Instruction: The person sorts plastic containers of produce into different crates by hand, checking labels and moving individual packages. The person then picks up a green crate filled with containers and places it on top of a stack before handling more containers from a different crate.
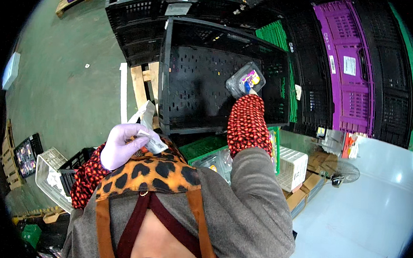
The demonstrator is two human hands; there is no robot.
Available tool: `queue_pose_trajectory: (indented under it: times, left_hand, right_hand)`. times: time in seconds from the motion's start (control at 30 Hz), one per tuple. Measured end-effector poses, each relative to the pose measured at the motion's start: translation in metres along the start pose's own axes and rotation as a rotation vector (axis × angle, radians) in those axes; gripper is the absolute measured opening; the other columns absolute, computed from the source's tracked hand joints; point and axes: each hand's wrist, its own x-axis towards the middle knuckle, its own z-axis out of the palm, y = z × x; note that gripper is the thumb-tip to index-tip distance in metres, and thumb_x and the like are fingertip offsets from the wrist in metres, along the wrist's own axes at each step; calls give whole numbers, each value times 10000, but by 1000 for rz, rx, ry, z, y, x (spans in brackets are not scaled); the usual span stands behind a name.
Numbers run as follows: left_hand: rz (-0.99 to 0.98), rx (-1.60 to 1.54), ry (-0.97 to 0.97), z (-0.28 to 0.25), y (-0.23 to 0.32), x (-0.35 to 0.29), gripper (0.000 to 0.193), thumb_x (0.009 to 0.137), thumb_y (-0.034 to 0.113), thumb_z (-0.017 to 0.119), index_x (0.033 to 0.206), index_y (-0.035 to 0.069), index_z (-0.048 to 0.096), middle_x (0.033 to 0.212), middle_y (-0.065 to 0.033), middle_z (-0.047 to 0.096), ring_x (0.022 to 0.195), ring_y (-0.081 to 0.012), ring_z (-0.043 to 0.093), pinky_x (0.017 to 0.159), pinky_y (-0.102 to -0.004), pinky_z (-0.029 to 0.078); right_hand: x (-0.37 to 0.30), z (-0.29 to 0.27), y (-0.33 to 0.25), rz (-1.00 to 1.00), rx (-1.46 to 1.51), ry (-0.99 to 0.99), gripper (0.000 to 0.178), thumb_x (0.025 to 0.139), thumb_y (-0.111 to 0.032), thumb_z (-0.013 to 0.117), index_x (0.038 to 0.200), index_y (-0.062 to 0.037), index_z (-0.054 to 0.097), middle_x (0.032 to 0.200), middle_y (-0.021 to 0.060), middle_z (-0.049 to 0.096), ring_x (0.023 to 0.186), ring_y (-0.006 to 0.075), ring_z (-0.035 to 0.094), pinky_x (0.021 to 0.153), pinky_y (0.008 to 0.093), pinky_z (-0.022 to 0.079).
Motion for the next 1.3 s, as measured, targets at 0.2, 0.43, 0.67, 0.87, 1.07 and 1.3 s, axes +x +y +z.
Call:
queue_pose_trajectory:
  times: [0.2, 0.43, 0.67, 0.87, 1.07, 1.3]
  left_hand:
    - [-38, -144, 305, -12, -16, 7, 214, 865, 16, 514, 1058, -50, 578, 871, -71, 652, 730, -88, 613, 665, -218, 500]
    - [-12, -156, 381, -22, -15, 28, 153, 864, 118, 581, 826, -24, 625, 732, -42, 641, 637, -56, 587, 579, -190, 458]
    - [29, -337, 258, -19, 0, 54, 197, 831, 151, 648, 891, -36, 628, 792, -52, 651, 688, -54, 594, 617, -185, 467]
    - [-5, -298, 79, -16, 26, 88, 245, 829, 175, 655, 919, -51, 625, 828, -67, 664, 695, -65, 618, 629, -188, 494]
    - [-10, -358, -135, 0, 30, 122, 220, 800, 166, 688, 895, -29, 647, 816, -55, 668, 696, -65, 618, 637, -193, 500]
    - [-64, -384, -244, 31, 18, 130, 156, 772, 88, 691, 850, -33, 631, 747, -40, 651, 639, -58, 595, 596, -197, 483]
  right_hand:
    - [36, -3, 27, 445, 852, -972, 538, 657, -361, 764, 1083, -109, 555, 909, 115, 573, 720, 222, 550, 438, 229, 437]
    - [24, 17, 7, 462, 1236, -1239, 464, 689, -445, 641, 1010, -114, 588, 863, 63, 594, 477, 120, 415, 389, 224, 355]
    - [-75, -52, -26, 129, 1306, -1597, 596, 700, -450, 607, 1094, -15, 508, 794, 115, 515, 477, 110, 382, 395, 215, 320]
    - [-222, -112, 7, -100, 1379, -1767, 914, 724, -637, 549, 1245, 84, 339, 725, 50, 512, 455, 72, 377, 426, 202, 310]
    - [-292, -113, 53, -159, 1529, -1842, 734, 787, -663, 390, 1308, -146, 362, 863, 137, 485, 436, 134, 416, 419, 238, 317]
    - [-306, -104, 100, 38, 1676, -1431, 706, 826, -602, 390, 1344, -127, 321, 1006, 295, 505, 420, 222, 481, 374, 277, 401]
